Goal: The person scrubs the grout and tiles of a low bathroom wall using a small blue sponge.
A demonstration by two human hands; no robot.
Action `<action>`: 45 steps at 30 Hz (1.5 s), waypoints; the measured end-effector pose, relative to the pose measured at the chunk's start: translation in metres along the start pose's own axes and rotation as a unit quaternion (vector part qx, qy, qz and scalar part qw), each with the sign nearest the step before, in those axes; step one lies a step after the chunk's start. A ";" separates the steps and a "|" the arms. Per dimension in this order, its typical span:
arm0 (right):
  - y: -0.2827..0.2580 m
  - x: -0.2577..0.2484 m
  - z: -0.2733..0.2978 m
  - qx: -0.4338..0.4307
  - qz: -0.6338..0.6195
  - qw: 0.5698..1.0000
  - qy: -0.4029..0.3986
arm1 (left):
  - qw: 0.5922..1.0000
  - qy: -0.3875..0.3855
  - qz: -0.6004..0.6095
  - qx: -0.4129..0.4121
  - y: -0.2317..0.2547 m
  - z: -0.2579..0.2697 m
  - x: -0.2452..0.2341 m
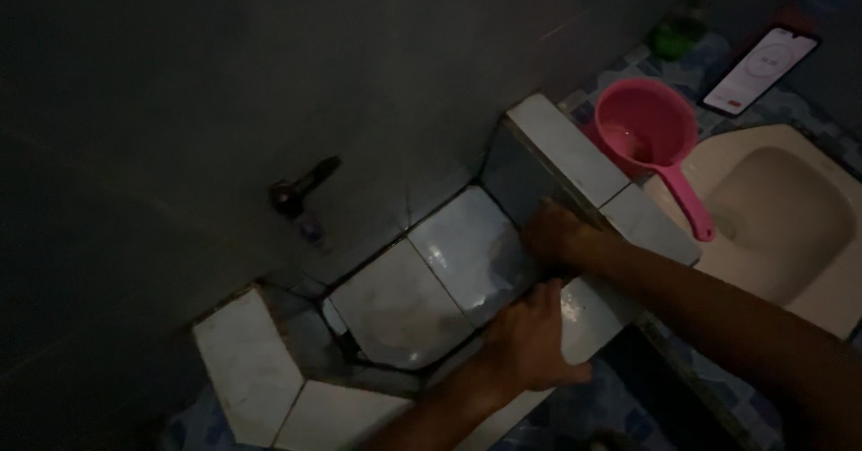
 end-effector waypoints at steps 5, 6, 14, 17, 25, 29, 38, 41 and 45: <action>0.018 -0.031 0.061 0.024 -0.009 1.000 -0.016 | 0.999 0.035 0.015 0.017 -0.003 0.004 0.004; 0.018 -0.030 0.064 0.023 -0.015 0.999 -0.023 | 0.999 0.023 0.035 -0.006 -0.006 0.008 0.010; 0.011 -0.019 0.020 -0.030 -0.021 0.999 -0.022 | 0.994 0.019 0.030 -0.107 -0.004 0.003 0.008; -0.002 -0.015 0.006 -0.053 -0.035 0.998 -0.022 | 0.990 0.060 0.011 -0.128 0.003 0.012 0.006; 0.000 -0.019 0.018 -0.078 -0.028 0.996 -0.030 | 0.984 0.056 -0.012 -0.171 0.000 0.008 0.018; 0.012 -0.019 0.032 -0.079 -0.030 0.996 -0.039 | 0.984 0.112 0.007 -0.138 0.001 0.007 0.019; -0.007 -0.013 -0.011 -0.110 -0.038 0.992 -0.041 | 0.982 0.073 0.018 -0.171 0.003 -0.005 0.028; -0.014 -0.013 -0.016 -0.116 -0.046 0.991 -0.040 | 0.982 0.107 -0.002 -0.159 0.005 -0.002 0.025; -0.005 -0.012 -0.001 -0.113 -0.055 0.991 -0.042 | 0.986 0.051 0.009 -0.159 0.003 -0.004 0.034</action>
Point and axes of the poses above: each hand's wrist, its own z-axis away from the middle knuckle, its own x-axis out of the palm, y = z × x, the point moved 9 cm from there along -z, towards the middle knuckle, and after that the axes turned 2 degrees about z, right-handed, at the moved point
